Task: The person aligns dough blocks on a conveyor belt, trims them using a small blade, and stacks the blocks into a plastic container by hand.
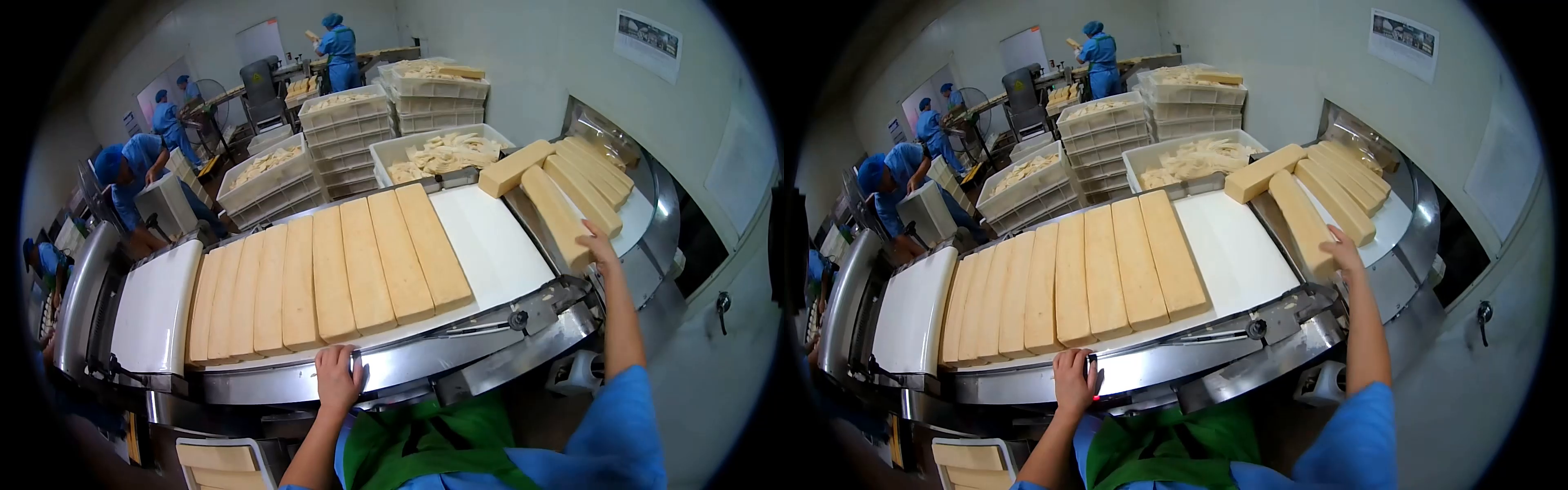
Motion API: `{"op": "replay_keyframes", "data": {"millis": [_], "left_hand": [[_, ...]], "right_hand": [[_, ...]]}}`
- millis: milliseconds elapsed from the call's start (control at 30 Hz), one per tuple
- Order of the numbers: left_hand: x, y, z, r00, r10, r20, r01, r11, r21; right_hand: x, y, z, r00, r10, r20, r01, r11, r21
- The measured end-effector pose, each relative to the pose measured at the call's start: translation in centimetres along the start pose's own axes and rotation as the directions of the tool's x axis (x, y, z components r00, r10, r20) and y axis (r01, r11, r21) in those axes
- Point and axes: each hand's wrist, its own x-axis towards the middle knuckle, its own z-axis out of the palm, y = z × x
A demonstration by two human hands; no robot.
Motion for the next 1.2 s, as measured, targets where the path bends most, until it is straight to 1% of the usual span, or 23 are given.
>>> {"op": "replay_keyframes", "data": {"millis": [33,67,100,133,200,233,267,333,400,467,500,567,600,633,667,733,767,800,867,933,967,1033,1200], "left_hand": [[0.3,-0.1,0.1,1.000,-0.005,-0.009,0.005,1.000,-0.001],[0.3,-0.1,0.1,1.000,-0.003,-0.016,0.003,1.000,0.001],[0.0,0.0,0.0,1.000,-0.002,-0.014,0.002,1.000,0.002],[-0.1,-0.1,0.0,1.000,-0.006,-0.008,0.006,1.000,-0.002],[0.0,-0.1,0.0,1.000,-0.006,0.013,0.006,1.000,0.023],[0.1,-0.1,-0.1,1.000,-0.008,0.024,0.008,1.000,0.016],[0.2,-0.1,-0.2,1.000,-0.005,0.024,0.005,1.000,0.016],[0.2,-0.1,-0.1,1.000,-0.016,0.024,0.016,1.000,0.008],[0.3,0.2,0.2,0.999,-0.020,0.026,0.020,1.000,0.017],[0.3,0.3,0.2,0.999,-0.022,0.036,0.021,0.999,0.024],[0.4,0.3,0.1,0.999,-0.026,0.035,0.025,0.999,0.024],[0.3,0.5,0.1,0.999,-0.036,0.036,0.035,0.999,0.023],[0.2,0.4,0.0,0.998,-0.042,0.049,0.041,0.999,0.027],[0.5,0.3,0.3,0.997,-0.046,0.055,0.045,0.999,0.027],[0.5,0.5,0.4,0.997,-0.050,0.055,0.049,0.998,0.025],[0.6,0.5,0.4,0.996,-0.061,0.067,0.059,0.998,0.030],[0.6,0.3,0.6,0.995,-0.071,0.075,0.069,0.997,0.023],[0.5,0.3,0.6,0.994,-0.079,0.075,0.077,0.997,0.028],[0.5,0.0,0.8,0.992,-0.090,0.085,0.089,0.996,0.023],[0.7,0.0,0.6,0.991,-0.095,0.089,0.092,0.995,0.043],[0.7,-0.1,0.6,0.991,-0.099,0.092,0.095,0.994,0.044],[0.8,-0.3,0.7,0.990,-0.099,0.096,0.095,0.994,0.047],[0.8,0.2,0.8,0.989,-0.113,0.091,0.109,0.993,0.049]], "right_hand": [[-1.5,-4.1,-0.2,0.997,0.065,0.030,-0.072,0.918,0.391],[-3.0,-7.3,-0.1,0.989,0.119,0.092,-0.149,0.685,0.713],[-3.9,-8.5,0.3,0.994,0.085,0.076,-0.114,0.769,0.629],[-4.4,-8.6,1.6,0.993,0.090,0.080,-0.120,0.772,0.624],[-5.8,-8.5,4.8,0.960,-0.233,-0.154,0.264,0.936,0.231],[-7.7,-10.7,6.1,0.951,-0.285,-0.121,0.282,0.959,-0.041],[-9.6,-13.3,7.6,0.942,-0.328,-0.075,0.291,0.905,-0.309],[-11.3,-13.8,11.8,0.801,-0.598,-0.025,0.502,0.695,-0.515],[-12.4,-15.0,15.7,0.813,-0.563,0.147,0.539,0.634,-0.554],[-12.0,-16.5,18.7,0.715,-0.683,0.148,0.661,0.592,-0.461],[-11.4,-16.7,20.3,0.718,-0.680,0.149,0.659,0.594,-0.462],[-9.8,-16.7,22.5,0.612,-0.770,0.181,0.779,0.547,-0.306],[-9.0,-16.9,22.5,0.614,-0.768,0.181,0.778,0.549,-0.306],[-7.7,-17.2,22.2,0.806,-0.565,0.176,0.573,0.819,0.006],[-6.5,-17.6,22.0,0.910,-0.318,0.265,0.234,0.923,0.304],[-1.8,-15.9,22.2,0.838,-0.244,0.488,-0.014,0.884,0.466],[0.7,-15.7,21.9,0.916,-0.278,0.291,0.180,0.930,0.322],[3.2,-15.4,21.7,0.936,-0.341,0.092,0.328,0.936,0.131],[9.6,-12.3,22.4,0.783,-0.609,-0.128,0.562,0.780,-0.274],[12.5,-13.5,22.4,0.955,-0.284,-0.087,0.211,0.856,-0.472],[13.7,-13.4,22.5,0.955,-0.284,-0.086,0.213,0.858,-0.468],[15.6,-12.5,23.1,0.995,-0.098,0.032,0.099,0.813,-0.574],[16.9,-13.1,22.9,0.996,-0.089,0.003,0.077,0.845,-0.529]]}}
